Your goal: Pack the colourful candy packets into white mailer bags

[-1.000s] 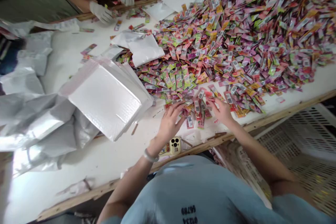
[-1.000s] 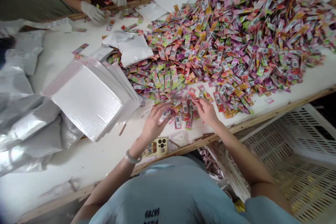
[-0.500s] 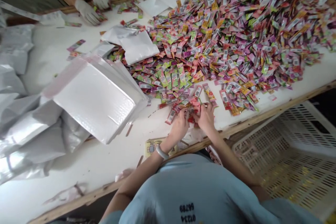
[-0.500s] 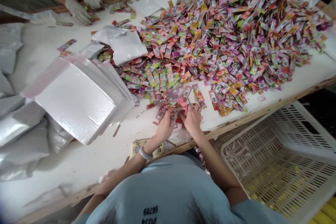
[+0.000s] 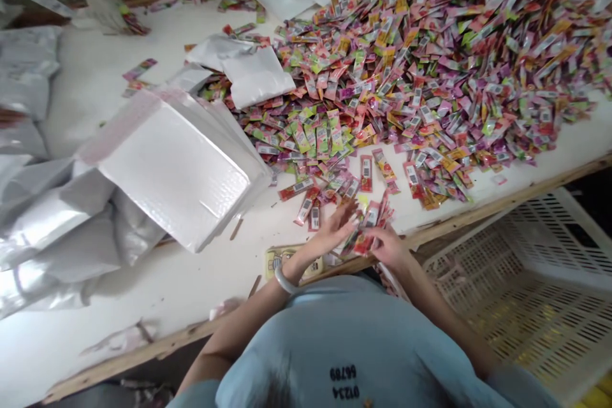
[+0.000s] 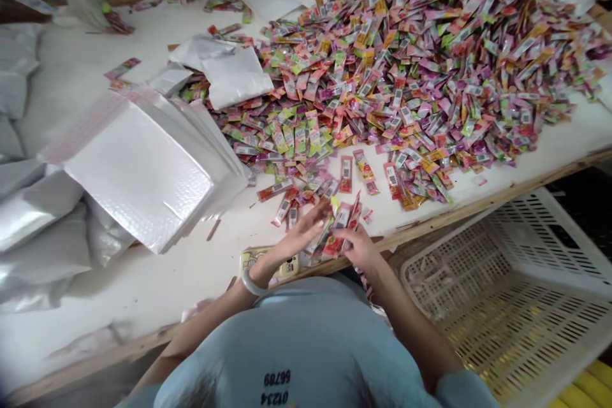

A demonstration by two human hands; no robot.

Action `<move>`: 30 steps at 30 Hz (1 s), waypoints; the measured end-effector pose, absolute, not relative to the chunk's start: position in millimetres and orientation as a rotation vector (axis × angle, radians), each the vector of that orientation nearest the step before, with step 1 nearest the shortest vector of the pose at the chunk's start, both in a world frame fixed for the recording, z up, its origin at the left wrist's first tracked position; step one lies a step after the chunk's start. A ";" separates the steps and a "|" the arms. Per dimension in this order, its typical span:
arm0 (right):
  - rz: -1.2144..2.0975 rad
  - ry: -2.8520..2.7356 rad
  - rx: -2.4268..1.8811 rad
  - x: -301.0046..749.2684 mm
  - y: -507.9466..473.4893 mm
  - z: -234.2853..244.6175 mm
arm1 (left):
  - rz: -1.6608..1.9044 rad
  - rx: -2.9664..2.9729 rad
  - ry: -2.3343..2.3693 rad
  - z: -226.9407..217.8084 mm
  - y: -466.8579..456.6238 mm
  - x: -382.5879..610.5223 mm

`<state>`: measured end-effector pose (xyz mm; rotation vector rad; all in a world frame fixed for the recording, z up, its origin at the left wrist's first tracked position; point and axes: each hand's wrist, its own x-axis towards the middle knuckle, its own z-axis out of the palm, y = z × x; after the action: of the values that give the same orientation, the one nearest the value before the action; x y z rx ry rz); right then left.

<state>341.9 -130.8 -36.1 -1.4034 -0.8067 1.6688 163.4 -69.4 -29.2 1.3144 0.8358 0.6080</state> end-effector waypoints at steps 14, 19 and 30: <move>2.028 -0.464 -1.167 292.0 -148.0 -38.1 | 0.647 1.194 0.967 -21.6 -106.9 96.3; 2.022 -0.507 -1.212 301.1 -137.6 -40.8 | 0.351 1.929 1.230 -15.3 -135.7 52.5; 2.099 -0.660 -1.114 311.0 -129.7 -27.5 | 0.610 1.869 1.386 -20.5 -132.0 56.8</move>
<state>311.0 -129.7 -27.5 -1.1142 -0.6604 2.0995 56.8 -132.0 -20.5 1.8689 1.3857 0.6095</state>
